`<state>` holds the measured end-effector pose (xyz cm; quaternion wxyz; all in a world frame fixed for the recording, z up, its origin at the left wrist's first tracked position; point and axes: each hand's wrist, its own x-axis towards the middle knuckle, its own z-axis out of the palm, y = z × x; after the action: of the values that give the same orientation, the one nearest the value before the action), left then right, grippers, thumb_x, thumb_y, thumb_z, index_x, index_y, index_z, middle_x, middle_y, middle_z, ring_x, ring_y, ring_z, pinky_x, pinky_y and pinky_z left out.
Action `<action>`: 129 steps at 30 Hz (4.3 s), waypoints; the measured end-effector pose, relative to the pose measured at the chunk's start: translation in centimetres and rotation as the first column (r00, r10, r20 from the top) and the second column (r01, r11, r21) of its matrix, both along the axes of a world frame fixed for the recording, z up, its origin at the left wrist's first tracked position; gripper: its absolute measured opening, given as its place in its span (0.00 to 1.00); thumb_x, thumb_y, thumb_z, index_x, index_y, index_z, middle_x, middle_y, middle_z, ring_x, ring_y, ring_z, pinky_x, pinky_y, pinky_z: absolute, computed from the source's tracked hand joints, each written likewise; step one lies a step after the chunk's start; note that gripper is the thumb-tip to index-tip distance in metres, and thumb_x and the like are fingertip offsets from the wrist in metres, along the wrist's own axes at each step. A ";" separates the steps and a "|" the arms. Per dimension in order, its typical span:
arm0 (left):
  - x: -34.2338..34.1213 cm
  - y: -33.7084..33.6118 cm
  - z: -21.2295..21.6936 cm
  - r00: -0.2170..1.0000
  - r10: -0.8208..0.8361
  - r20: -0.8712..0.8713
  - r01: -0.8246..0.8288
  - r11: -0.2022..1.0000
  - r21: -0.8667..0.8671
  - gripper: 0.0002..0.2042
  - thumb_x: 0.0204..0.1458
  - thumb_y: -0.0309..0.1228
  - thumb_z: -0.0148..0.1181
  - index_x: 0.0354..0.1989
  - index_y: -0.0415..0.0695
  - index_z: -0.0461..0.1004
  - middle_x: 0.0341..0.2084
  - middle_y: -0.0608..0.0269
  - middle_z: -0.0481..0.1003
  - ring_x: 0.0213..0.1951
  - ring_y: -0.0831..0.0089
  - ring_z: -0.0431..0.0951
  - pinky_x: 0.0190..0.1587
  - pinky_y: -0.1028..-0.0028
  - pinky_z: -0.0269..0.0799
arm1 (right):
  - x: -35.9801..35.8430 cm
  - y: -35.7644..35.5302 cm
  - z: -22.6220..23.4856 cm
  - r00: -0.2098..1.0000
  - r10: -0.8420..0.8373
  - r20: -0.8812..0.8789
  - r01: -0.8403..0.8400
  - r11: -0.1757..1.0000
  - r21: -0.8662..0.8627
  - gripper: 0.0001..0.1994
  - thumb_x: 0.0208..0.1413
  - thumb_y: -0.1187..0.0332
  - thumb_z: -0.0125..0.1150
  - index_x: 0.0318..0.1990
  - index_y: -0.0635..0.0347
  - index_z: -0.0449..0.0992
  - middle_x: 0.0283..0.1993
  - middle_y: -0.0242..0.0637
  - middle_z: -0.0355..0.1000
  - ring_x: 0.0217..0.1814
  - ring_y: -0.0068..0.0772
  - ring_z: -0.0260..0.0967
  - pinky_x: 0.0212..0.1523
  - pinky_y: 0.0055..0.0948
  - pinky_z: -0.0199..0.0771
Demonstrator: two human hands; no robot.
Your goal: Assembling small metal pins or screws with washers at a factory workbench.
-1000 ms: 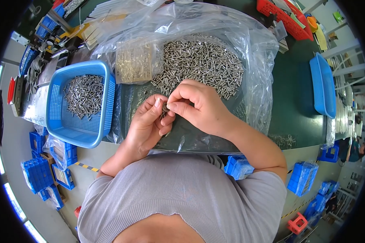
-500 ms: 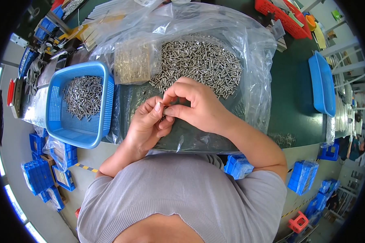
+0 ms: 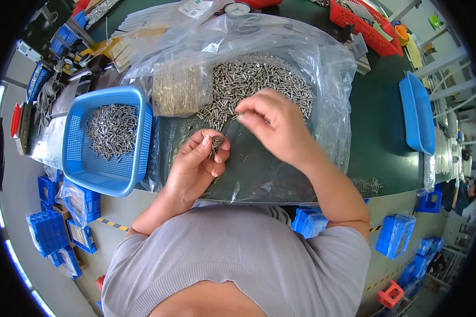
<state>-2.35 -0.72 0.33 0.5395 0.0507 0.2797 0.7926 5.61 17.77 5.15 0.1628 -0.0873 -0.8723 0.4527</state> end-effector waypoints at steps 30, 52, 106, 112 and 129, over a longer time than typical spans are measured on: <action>-0.2 0.1 0.0 1.000 -0.020 0.015 0.020 0.999 0.028 0.08 0.60 0.30 0.50 0.42 0.40 0.68 0.36 0.58 0.72 0.33 0.76 0.71 0.31 0.77 0.70 | -0.9 0.5 -2.6 0.993 0.119 0.006 -0.105 0.850 0.517 0.04 0.41 0.70 0.65 0.26 0.54 0.76 0.29 0.32 0.68 0.38 0.36 0.67 0.40 0.36 0.66; 0.1 0.0 0.3 1.000 -0.030 -0.002 0.029 0.998 -0.051 0.09 0.58 0.34 0.53 0.42 0.45 0.69 0.30 0.64 0.71 0.27 0.80 0.67 0.26 0.80 0.62 | 0.0 -0.9 0.3 0.955 0.277 0.104 -0.240 0.931 -0.274 0.04 0.52 0.72 0.60 0.31 0.63 0.74 0.29 0.31 0.68 0.31 0.22 0.67 0.34 0.23 0.67; 0.1 0.0 0.3 1.000 -0.002 0.025 0.002 1.000 -0.005 0.08 0.60 0.34 0.50 0.41 0.42 0.69 0.31 0.62 0.72 0.29 0.79 0.68 0.27 0.79 0.64 | -0.4 -0.6 -0.1 0.962 0.254 0.099 -0.211 0.924 -0.319 0.04 0.54 0.72 0.60 0.31 0.63 0.73 0.30 0.31 0.70 0.32 0.21 0.68 0.35 0.22 0.67; 0.2 0.1 0.5 1.000 -0.004 0.015 0.004 0.999 -0.049 0.08 0.60 0.34 0.51 0.40 0.43 0.69 0.30 0.64 0.71 0.27 0.80 0.68 0.26 0.79 0.63 | -0.4 -1.2 -0.3 0.963 0.258 0.083 -0.231 0.941 -0.246 0.05 0.52 0.72 0.61 0.30 0.63 0.73 0.29 0.33 0.70 0.31 0.24 0.69 0.33 0.24 0.68; 0.2 0.1 0.5 0.997 -0.061 0.039 0.063 0.996 -0.058 0.09 0.58 0.37 0.54 0.37 0.45 0.70 0.28 0.65 0.72 0.26 0.80 0.66 0.25 0.80 0.59 | -0.5 -1.3 -0.7 0.965 0.232 -0.119 -0.233 0.972 0.011 0.10 0.41 0.74 0.68 0.30 0.59 0.73 0.33 0.33 0.68 0.38 0.32 0.68 0.39 0.27 0.67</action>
<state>-2.15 -0.62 0.78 0.5700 0.0286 0.2914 0.7677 5.13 16.47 4.45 0.1603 0.0426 -0.8646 0.4742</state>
